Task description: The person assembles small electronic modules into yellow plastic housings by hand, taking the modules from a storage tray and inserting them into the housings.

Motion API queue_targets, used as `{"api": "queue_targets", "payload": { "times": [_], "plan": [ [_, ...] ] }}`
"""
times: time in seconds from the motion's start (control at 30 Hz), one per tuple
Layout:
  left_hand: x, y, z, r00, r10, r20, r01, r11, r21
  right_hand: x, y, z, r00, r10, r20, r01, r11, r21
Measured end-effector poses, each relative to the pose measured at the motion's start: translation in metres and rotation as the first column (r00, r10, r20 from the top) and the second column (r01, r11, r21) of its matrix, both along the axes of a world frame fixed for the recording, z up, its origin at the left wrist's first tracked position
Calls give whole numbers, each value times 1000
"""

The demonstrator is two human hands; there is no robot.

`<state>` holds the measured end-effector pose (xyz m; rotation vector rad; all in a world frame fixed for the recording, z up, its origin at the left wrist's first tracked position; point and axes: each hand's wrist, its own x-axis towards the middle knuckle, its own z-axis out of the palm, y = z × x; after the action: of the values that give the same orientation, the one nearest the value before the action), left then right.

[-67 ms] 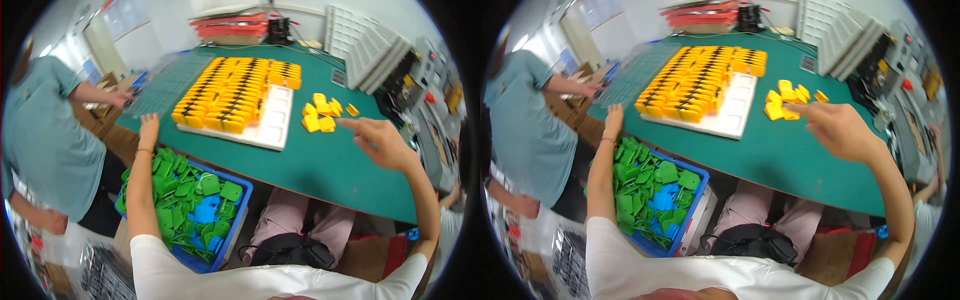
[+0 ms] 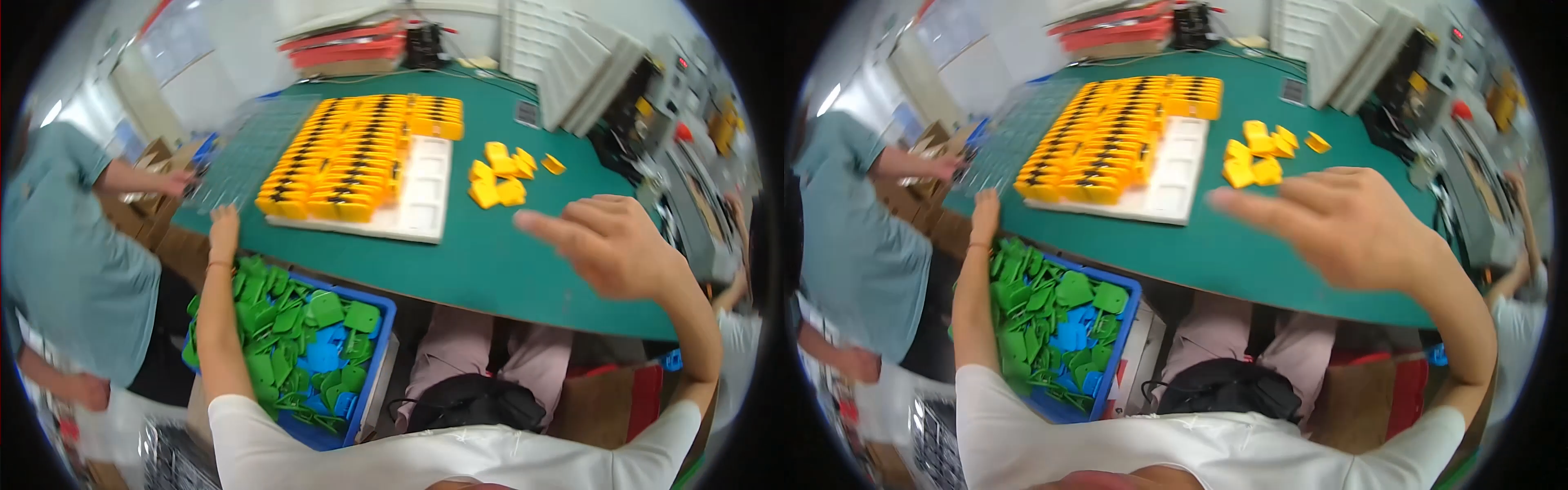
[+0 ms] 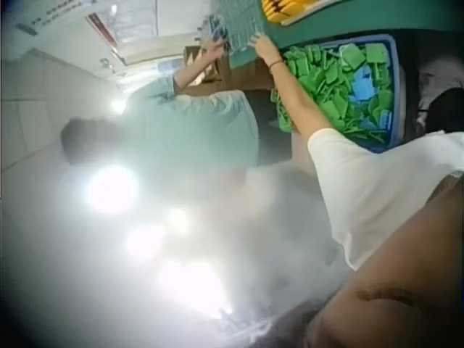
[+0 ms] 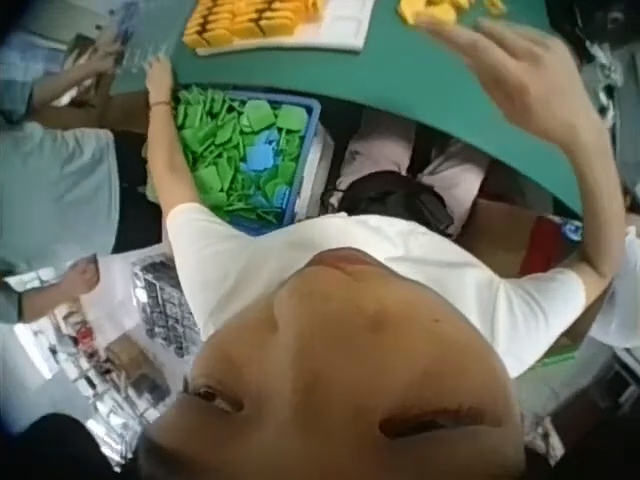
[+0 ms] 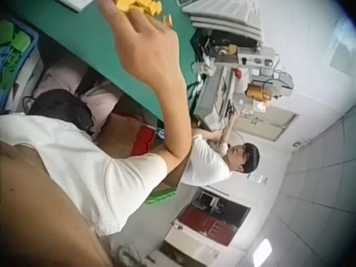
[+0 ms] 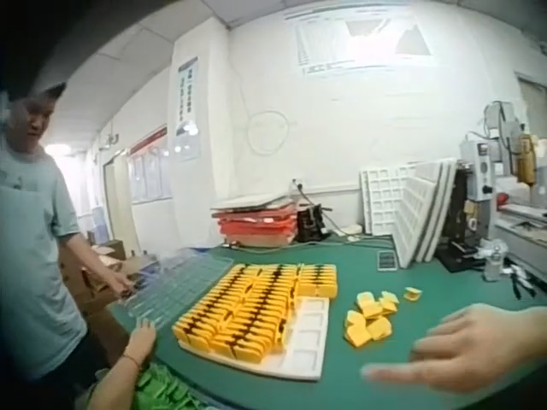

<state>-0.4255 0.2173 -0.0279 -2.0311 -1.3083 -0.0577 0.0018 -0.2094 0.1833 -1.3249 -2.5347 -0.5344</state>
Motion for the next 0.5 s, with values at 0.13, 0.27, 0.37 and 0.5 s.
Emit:
{"api": "queue_targets", "payload": {
  "times": [0.13,0.27,0.37,0.5],
  "plan": [
    [8,22,-21,988,-152,5,150,981,122,-29,-64,35,978,11,-208,4,997,75],
    [-67,30,-21,995,56,79,-46,992,-114,-34,-87,37,930,-30,-366,107,975,194],
    [-17,24,-25,991,71,116,-52,985,-163,-41,-148,19,919,-244,-308,353,857,375],
    [-3,12,-9,961,104,256,-14,944,-330,2,-195,0,885,326,332,-458,738,496]
  ]
}}
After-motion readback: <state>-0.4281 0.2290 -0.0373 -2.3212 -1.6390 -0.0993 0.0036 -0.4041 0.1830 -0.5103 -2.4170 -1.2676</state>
